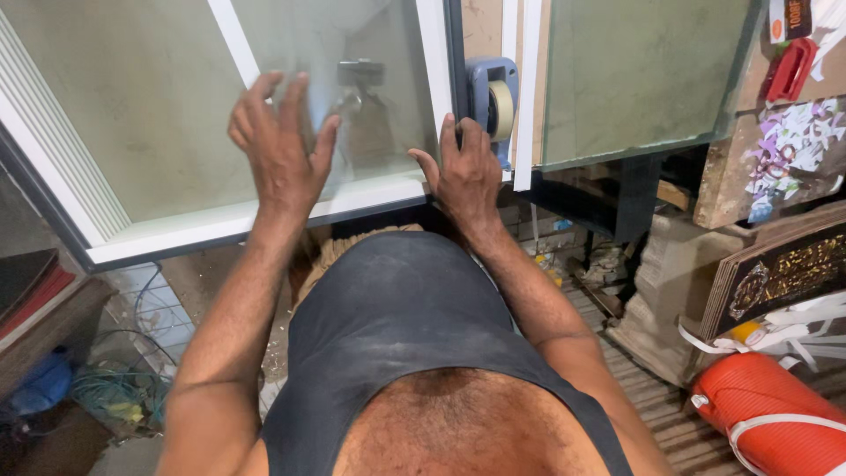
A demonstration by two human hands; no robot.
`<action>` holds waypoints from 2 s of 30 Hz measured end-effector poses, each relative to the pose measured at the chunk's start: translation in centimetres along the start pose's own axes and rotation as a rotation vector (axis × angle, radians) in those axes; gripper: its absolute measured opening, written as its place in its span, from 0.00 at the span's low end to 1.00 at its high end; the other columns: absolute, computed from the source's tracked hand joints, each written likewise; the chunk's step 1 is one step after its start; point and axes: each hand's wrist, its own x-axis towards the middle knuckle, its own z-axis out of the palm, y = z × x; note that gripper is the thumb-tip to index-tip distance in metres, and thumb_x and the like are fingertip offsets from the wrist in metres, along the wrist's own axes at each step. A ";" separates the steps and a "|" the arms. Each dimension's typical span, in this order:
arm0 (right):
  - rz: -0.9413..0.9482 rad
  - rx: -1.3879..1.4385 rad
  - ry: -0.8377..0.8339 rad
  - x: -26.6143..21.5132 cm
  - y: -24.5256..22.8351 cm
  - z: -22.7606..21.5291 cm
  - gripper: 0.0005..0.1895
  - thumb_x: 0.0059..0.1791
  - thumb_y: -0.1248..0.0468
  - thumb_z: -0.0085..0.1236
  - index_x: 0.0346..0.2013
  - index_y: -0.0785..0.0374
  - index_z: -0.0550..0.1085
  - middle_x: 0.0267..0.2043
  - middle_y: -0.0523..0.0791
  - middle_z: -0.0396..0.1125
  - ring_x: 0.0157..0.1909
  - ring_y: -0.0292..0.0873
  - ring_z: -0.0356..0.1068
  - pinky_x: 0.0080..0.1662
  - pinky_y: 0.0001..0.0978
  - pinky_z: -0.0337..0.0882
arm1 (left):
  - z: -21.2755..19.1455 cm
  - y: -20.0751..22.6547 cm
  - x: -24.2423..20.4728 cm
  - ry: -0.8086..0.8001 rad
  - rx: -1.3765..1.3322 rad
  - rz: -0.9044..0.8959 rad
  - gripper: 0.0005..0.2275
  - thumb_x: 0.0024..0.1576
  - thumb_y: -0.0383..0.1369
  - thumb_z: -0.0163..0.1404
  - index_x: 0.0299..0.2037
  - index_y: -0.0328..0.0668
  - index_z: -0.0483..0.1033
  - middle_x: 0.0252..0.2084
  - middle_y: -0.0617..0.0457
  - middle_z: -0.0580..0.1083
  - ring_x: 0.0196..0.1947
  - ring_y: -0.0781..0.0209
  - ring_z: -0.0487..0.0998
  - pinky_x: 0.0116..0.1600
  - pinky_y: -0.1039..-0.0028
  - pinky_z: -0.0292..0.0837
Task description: The person applies white tape along the edges of a rectangular glass frame. They repeatedly measure, cut, and press tape segments onto the frame's perimeter, adjusting the frame's position as needed.
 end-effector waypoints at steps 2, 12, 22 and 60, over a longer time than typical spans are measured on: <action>0.040 0.000 -0.014 -0.4 0.0 -0.4 0.40 0.53 0.40 0.66 0.62 0.72 0.69 0.49 0.53 0.62 0.44 0.44 0.66 0.31 0.28 0.71 | 0.7 1.4 0.4 -0.096 -0.101 0.060 0.26 0.64 0.39 0.65 0.68 0.45 0.66 0.67 0.40 0.61 0.67 0.42 0.62 0.69 0.49 0.57; 0.023 0.097 -0.005 -3.4 0.7 -1.7 0.36 0.53 0.41 0.64 0.64 0.65 0.70 0.55 0.55 0.59 0.49 0.50 0.64 0.45 0.45 0.68 | 5.5 6.3 2.2 -0.195 -0.300 0.381 0.21 0.64 0.35 0.62 0.65 0.41 0.71 0.70 0.46 0.64 0.70 0.48 0.63 0.72 0.51 0.59; -0.025 0.097 0.035 -5.8 2.2 -0.4 0.35 0.54 0.41 0.60 0.65 0.64 0.70 0.55 0.54 0.61 0.51 0.50 0.65 0.44 0.43 0.68 | 5.9 6.6 2.2 -0.154 0.005 0.579 0.20 0.68 0.41 0.58 0.68 0.44 0.72 0.74 0.58 0.63 0.69 0.53 0.60 0.68 0.54 0.56; 0.609 0.762 0.330 -10.9 5.6 4.0 0.08 0.54 0.64 0.65 0.38 0.68 0.79 0.48 0.48 0.69 0.52 0.46 0.69 0.52 0.39 0.70 | 7.1 5.4 2.0 -0.133 0.044 0.627 0.18 0.68 0.43 0.56 0.65 0.49 0.73 0.74 0.61 0.65 0.71 0.56 0.58 0.68 0.59 0.55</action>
